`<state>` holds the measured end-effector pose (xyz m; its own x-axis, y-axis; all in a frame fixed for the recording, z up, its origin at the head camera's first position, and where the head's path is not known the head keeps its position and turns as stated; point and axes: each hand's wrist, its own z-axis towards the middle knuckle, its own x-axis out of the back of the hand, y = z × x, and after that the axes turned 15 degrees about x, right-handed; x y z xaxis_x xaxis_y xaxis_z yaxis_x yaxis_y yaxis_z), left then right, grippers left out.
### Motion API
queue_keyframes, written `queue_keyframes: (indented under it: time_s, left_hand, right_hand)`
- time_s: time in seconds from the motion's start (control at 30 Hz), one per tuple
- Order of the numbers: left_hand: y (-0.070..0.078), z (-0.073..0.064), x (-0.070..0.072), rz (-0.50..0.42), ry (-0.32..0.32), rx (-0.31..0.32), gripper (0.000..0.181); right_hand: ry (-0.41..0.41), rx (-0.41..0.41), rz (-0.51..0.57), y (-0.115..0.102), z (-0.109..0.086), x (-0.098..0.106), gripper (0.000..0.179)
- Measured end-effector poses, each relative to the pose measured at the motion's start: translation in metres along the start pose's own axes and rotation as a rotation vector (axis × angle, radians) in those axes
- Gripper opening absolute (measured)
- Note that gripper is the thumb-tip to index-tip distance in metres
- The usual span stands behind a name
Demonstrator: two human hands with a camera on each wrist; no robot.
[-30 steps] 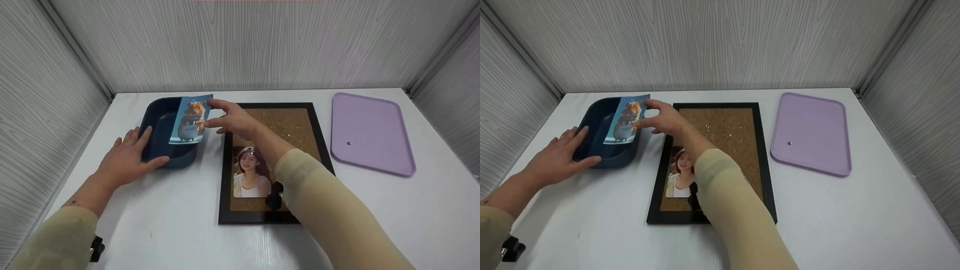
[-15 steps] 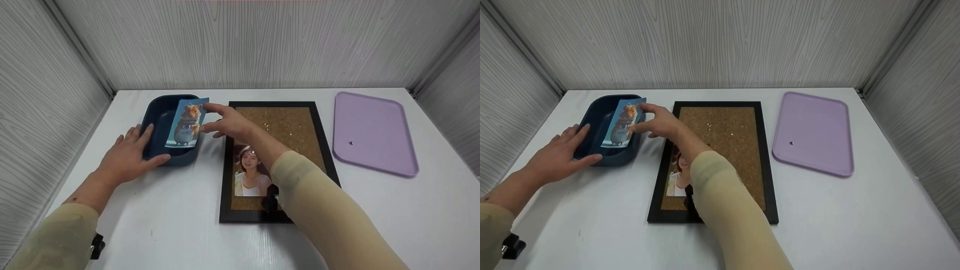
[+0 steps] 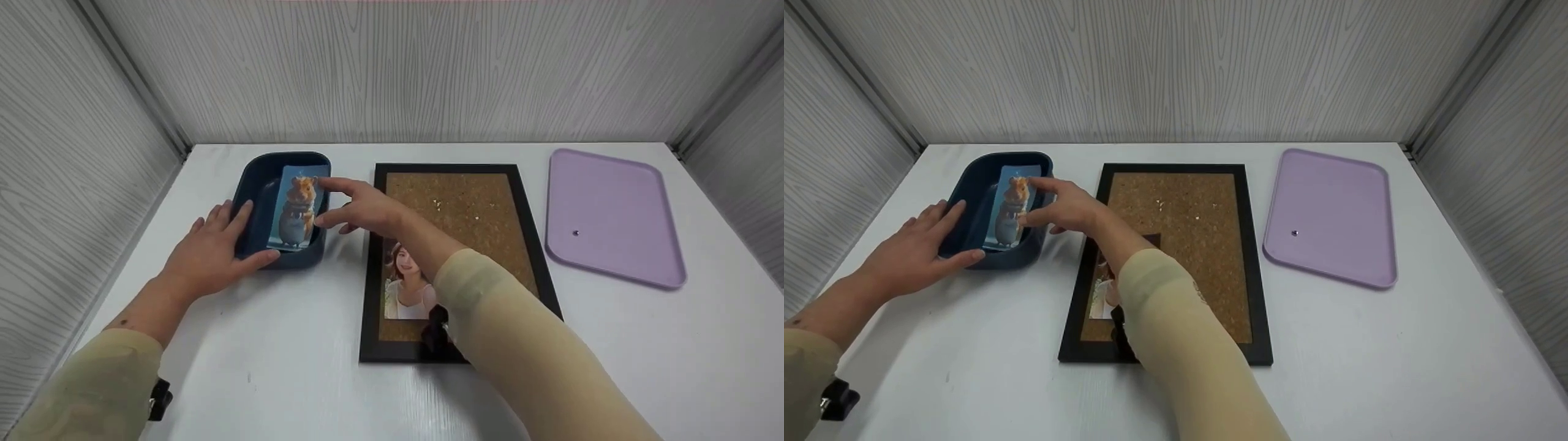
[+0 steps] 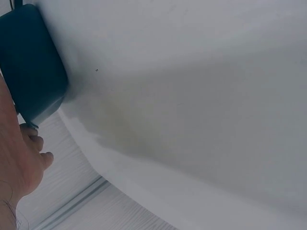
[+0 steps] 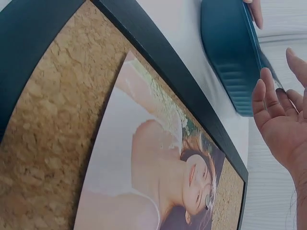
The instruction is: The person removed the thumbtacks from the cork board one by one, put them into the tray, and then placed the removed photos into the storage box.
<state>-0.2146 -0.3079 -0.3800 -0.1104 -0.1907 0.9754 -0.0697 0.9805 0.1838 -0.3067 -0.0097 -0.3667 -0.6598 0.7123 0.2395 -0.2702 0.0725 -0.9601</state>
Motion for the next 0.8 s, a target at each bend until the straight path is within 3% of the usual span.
queue_keyframes:
  time_s: [0.43,0.8]
  left_hand:
    - [0.001,-0.001,-0.001,0.007,0.003,0.003,0.112]
    - [0.001,0.001,-0.002,0.013,0.008,-0.014,0.111]
  right_hand:
    - [-0.061,-0.006,-0.021,-0.004,0.001,-0.016,0.085]
    - [-0.063,-0.020,-0.046,-0.005,0.002,-0.010,0.081]
